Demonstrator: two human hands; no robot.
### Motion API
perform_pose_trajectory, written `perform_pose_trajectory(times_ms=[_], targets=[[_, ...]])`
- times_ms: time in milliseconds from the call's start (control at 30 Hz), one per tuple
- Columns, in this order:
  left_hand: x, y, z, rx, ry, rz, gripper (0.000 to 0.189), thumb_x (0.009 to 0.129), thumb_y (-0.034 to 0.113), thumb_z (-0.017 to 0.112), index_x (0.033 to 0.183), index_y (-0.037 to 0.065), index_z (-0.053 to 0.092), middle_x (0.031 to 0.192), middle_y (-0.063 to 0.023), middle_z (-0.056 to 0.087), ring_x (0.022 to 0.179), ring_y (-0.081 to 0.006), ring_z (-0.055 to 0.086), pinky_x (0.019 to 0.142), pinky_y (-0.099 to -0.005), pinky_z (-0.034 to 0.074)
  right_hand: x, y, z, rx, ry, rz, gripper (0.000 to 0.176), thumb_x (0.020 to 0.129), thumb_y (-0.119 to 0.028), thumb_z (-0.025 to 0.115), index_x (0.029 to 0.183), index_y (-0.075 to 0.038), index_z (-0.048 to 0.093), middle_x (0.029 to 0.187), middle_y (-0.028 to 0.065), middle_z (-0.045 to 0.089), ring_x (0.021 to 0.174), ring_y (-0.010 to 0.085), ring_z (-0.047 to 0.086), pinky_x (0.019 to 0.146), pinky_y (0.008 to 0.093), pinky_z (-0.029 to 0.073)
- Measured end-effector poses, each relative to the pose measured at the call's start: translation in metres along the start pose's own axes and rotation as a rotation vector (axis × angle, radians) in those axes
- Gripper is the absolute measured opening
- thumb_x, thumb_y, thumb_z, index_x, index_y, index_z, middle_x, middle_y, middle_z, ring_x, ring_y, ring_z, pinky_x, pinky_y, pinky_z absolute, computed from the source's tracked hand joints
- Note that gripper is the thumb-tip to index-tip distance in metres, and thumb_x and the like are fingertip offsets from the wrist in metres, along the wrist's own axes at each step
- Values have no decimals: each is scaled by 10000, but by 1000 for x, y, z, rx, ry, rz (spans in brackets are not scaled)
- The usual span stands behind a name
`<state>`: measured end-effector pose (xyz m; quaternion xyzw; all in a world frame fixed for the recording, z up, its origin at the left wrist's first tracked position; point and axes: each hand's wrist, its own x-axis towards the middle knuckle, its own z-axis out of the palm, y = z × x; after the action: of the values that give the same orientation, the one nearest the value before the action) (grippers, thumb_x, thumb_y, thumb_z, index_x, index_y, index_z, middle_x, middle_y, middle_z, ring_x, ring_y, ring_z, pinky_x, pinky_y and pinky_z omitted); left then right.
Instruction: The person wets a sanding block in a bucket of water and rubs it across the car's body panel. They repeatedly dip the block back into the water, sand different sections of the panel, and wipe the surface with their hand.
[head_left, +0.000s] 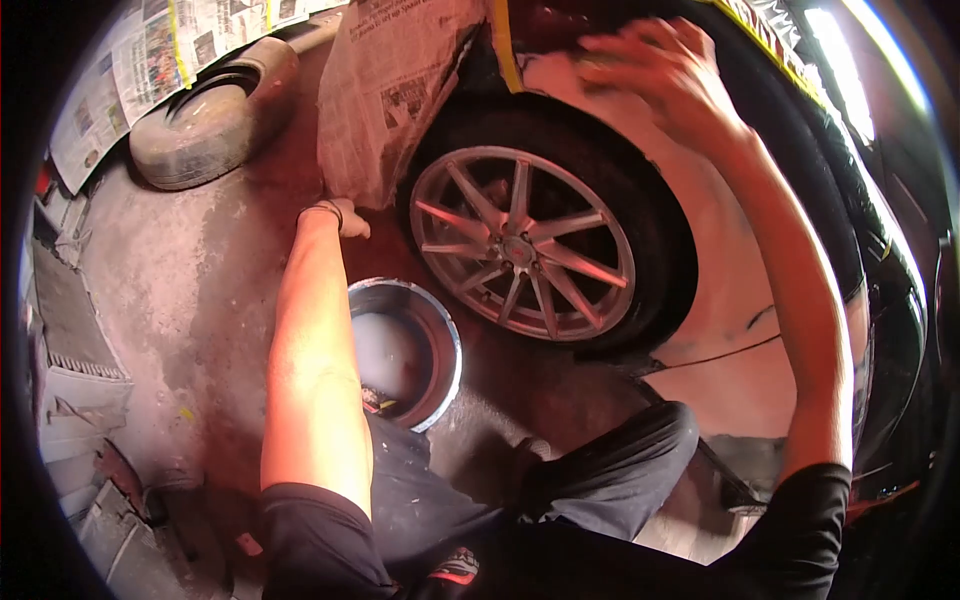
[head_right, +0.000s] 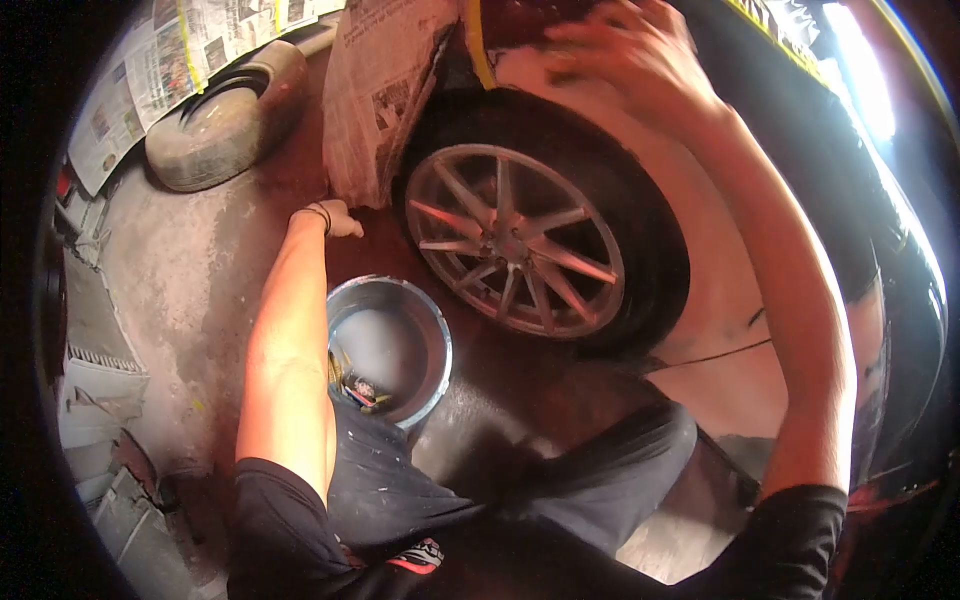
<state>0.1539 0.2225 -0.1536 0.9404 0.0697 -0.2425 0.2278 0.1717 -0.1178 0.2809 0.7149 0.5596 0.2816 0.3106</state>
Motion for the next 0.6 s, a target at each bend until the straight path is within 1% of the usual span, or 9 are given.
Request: perform_pose_trajectory(times_ms=[67,100,200,333,367,433,467,500,600], targets=[[-12,19,-14,-32,-66,-17,773,852,553,785,1317,-64,750,1326,-236,759,1213,-371,737,1035,-456,573,31,-3,0,156,10,-55,479,789,-97,737,1217,-296,822,1396,-60,730,1347,214,582,1127,506,345],[-8,18,-12,-54,-20,-23,762,852,541,794,1322,-57,751,1276,-240,773,1156,-367,750,1005,-451,582,32,-3,-1,131,4,-76,489,790,-80,728,1222,-293,813,1410,-40,733,1322,228,590,1126,499,345],[-22,9,-17,-78,-104,-59,771,886,465,795,1498,17,656,1588,-211,604,1453,-366,598,1200,-463,490,-20,3,-11,-24,19,13,465,837,-95,788,1226,-347,826,1510,-86,688,1336,244,596,1177,508,369],[-27,-15,-17,-91,-112,-146,735,878,486,801,1436,16,709,1530,-193,660,1414,-342,636,1184,-450,503,-69,7,-25,-28,18,29,486,831,-66,788,1224,-349,825,1497,-80,697,1324,251,604,1167,495,373],[-26,-14,-16,-73,-98,-139,729,878,486,801,1428,14,715,1518,-196,668,1407,-341,642,1179,-447,507,-61,13,-18,4,36,1,405,876,-128,763,1206,-351,835,1458,-68,720,1300,252,625,1156,489,379],[-25,-5,-10,-23,-81,-115,719,878,487,800,1411,11,725,1493,-202,684,1393,-339,655,1168,-443,515,-12,2,-6,42,11,9,487,864,-57,723,1261,-327,809,1539,-39,664,1367,265,588,1187,487,351],[-23,2,-9,-47,-124,-100,714,877,487,800,1402,7,729,1483,-205,690,1388,-342,658,1163,-441,519,11,1,10,96,7,5,469,888,-90,706,1278,-331,800,1539,-39,661,1381,264,580,1201,492,334],[-18,8,-13,-80,-159,-89,710,877,486,800,1394,4,733,1474,-209,695,1383,-345,661,1159,-439,522,28,-4,-4,199,10,-60,509,780,-79,729,1229,-307,804,1392,-29,742,1317,225,594,1127,494,346],[-29,14,-20,-62,-121,-57,712,878,480,800,1383,-17,729,1470,-226,692,1378,-361,662,1152,-441,528,18,-3,-7,185,2,-44,409,828,-129,737,1209,-262,807,1456,-25,703,1305,241,587,1103,515,358]])
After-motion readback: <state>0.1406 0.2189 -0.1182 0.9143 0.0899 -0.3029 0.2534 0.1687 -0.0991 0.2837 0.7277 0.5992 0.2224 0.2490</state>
